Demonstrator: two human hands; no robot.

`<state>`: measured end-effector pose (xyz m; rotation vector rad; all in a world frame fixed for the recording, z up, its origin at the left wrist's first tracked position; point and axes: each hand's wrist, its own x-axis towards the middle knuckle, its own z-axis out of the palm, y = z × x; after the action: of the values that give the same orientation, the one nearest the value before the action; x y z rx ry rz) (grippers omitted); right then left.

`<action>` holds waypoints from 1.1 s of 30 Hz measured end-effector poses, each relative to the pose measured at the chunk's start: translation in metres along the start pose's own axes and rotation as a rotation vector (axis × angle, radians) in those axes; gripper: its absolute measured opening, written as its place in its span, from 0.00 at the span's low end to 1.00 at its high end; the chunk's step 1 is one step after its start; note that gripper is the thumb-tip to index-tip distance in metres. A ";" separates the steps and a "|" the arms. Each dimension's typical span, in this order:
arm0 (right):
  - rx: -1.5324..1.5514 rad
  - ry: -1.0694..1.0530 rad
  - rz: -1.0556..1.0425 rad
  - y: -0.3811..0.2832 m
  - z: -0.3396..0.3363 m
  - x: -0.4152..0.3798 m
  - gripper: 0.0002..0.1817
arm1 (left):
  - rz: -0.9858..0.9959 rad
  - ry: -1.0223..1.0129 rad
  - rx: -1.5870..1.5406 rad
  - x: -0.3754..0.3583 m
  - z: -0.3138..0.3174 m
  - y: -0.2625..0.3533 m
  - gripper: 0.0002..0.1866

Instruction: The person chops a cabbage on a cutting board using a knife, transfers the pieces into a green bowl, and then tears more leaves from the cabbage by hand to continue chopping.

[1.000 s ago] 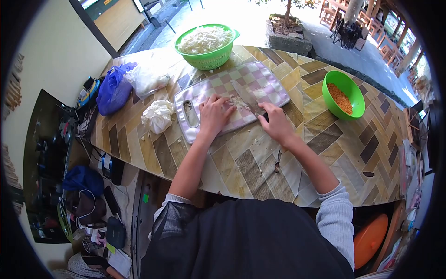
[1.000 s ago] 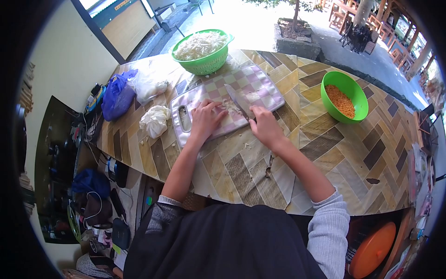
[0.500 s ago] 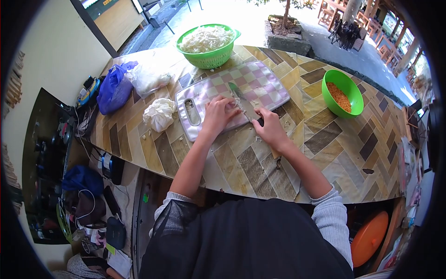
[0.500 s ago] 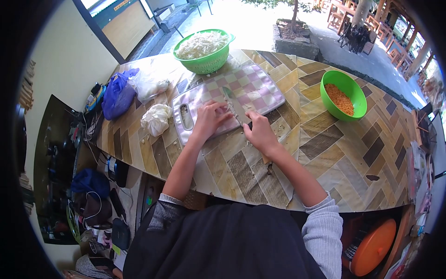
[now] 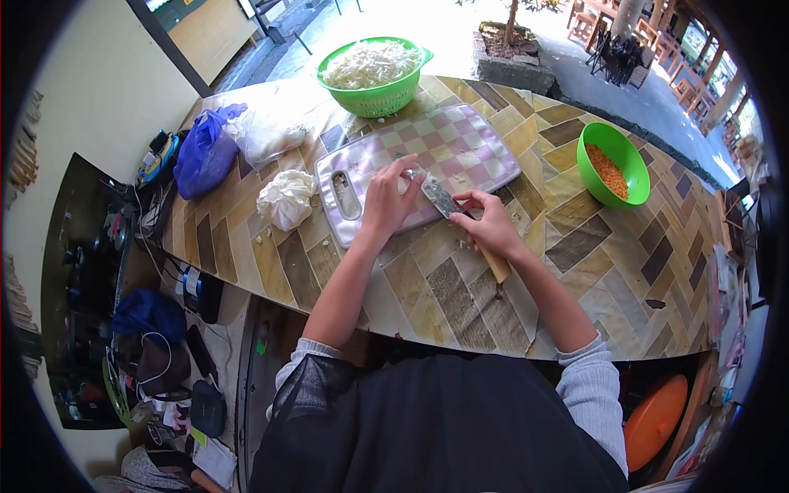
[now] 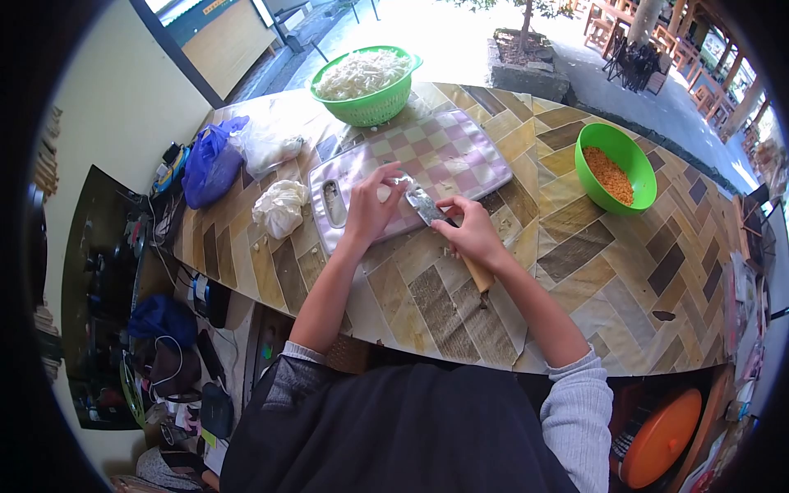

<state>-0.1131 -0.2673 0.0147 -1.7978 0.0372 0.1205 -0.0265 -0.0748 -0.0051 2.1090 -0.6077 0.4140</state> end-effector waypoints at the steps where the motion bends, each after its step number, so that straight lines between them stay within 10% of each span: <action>1: -0.004 0.005 -0.006 0.002 -0.003 0.000 0.20 | -0.010 0.026 -0.019 0.001 -0.002 0.001 0.19; 13: -0.511 0.266 -0.267 0.021 -0.053 0.010 0.20 | -0.023 -0.031 0.381 -0.008 0.004 -0.010 0.17; 33: -0.417 0.182 -0.319 0.009 0.012 0.012 0.18 | -0.127 -0.041 0.327 -0.003 0.000 -0.010 0.10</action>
<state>-0.1027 -0.2568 0.0015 -2.2012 -0.1551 -0.2835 -0.0232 -0.0694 -0.0130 2.4576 -0.4484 0.4212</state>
